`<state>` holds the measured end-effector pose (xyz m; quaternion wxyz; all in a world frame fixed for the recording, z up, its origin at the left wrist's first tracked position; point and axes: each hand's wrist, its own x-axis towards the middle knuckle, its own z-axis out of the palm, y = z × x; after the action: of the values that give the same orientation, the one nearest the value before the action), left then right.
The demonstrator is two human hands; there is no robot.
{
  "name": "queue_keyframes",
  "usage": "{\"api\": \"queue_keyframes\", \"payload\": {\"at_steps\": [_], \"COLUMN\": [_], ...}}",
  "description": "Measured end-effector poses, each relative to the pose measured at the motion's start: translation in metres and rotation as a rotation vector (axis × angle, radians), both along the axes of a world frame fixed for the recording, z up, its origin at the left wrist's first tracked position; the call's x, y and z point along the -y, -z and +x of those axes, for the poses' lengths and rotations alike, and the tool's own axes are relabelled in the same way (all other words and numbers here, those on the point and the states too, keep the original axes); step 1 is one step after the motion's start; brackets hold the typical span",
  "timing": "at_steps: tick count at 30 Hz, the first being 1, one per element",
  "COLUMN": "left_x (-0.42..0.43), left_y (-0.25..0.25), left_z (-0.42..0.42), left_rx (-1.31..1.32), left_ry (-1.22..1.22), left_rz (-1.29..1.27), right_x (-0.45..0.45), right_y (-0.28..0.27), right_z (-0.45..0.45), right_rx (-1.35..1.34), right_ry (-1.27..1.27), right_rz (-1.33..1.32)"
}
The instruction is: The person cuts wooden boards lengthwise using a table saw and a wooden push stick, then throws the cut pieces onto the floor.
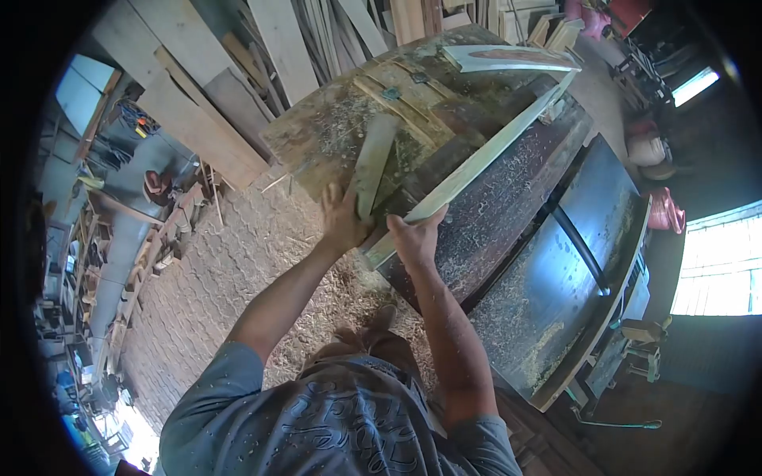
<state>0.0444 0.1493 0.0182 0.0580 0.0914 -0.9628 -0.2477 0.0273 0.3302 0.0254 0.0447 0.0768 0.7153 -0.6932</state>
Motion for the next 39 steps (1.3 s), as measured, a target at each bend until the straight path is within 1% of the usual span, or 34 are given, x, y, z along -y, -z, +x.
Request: {"api": "queue_keyframes", "payload": {"at_steps": [1,3,4,5,7,9,11,12,14,15,17,19,21,23,25,27,29,30,32,33,35,36,38,39], "left_x": [0.008,0.028,0.047,0.056,0.071,0.072,0.062,0.064,0.068,0.067,0.068,0.086,0.100,0.120,0.116,0.124,0.123,0.120,0.112,0.106,0.095,0.092,0.085,0.081], "left_y": [0.000,0.005,0.015,0.014,0.018,0.027,0.031,0.029,0.011,0.012,0.021,0.025,0.032,0.046,-0.012,-0.001,-0.017,-0.030,-0.052,-0.053,-0.052,-0.048,-0.037,-0.041], "left_z": [0.015,0.044,0.049,0.055,0.061,0.050,0.043,0.045,0.044,0.045,0.059,0.110,0.163,0.225,0.285,0.341,0.380,0.393,0.406,0.405,0.400,0.397,0.387,0.381], "left_rx": [-0.010,0.126,0.198,0.197,0.336,0.326,0.179,0.177,0.389,0.384,0.766,0.808,0.784,0.776,0.663,0.725,0.725,0.719,0.828,0.818,0.898,0.888,0.998,1.001], "left_ry": [-0.005,-0.204,-0.191,-0.195,-0.165,-0.173,-0.247,-0.257,-0.125,-0.116,-0.069,0.098,0.089,0.013,0.002,-0.032,-0.029,-0.030,-0.229,-0.229,-0.323,-0.316,-0.301,-0.276], "left_rz": [-0.003,0.120,0.270,0.277,0.407,0.401,0.457,0.475,1.099,1.101,1.144,1.357,1.213,1.170,1.019,1.530,2.053,2.063,2.056,2.064,1.984,1.993,2.102,2.108], "right_x": [0.001,0.001,0.002,0.002,0.001,0.002,-0.003,-0.002,0.005,0.006,0.005,0.003,0.005,0.004,0.006,0.005,0.005,0.005,0.006,0.004,0.002,0.003,0.001,-0.003], "right_y": [-0.001,0.001,0.042,0.033,0.011,0.011,0.023,0.013,-0.021,-0.023,-0.023,-0.023,-0.027,-0.020,-0.019,-0.016,-0.020,-0.019,-0.021,-0.020,-0.018,-0.017,-0.014,-0.007], "right_z": [-0.001,0.002,-0.008,-0.006,0.000,-0.003,-0.007,0.000,0.011,0.011,0.011,0.010,0.014,0.011,0.010,0.011,0.012,0.012,0.010,0.010,0.008,0.008,0.006,0.002], "right_rx": [-0.010,-0.014,-0.293,-0.296,-0.019,-0.050,-0.064,-0.067,0.082,0.074,0.109,0.103,0.086,0.092,0.082,0.041,0.051,0.076,0.094,0.110,0.126,0.117,0.109,0.102], "right_ry": [-0.005,0.053,0.164,0.159,0.094,0.070,0.060,0.047,0.020,0.025,0.014,0.013,0.021,0.020,0.018,0.031,0.015,0.023,0.020,0.008,-0.003,-0.009,-0.014,-0.042], "right_rz": [-0.003,0.167,0.273,0.279,0.187,0.180,0.223,0.240,0.231,0.234,0.239,0.231,0.234,0.258,0.237,0.225,0.244,0.255,0.270,0.239,0.203,0.209,0.159,0.198]}}
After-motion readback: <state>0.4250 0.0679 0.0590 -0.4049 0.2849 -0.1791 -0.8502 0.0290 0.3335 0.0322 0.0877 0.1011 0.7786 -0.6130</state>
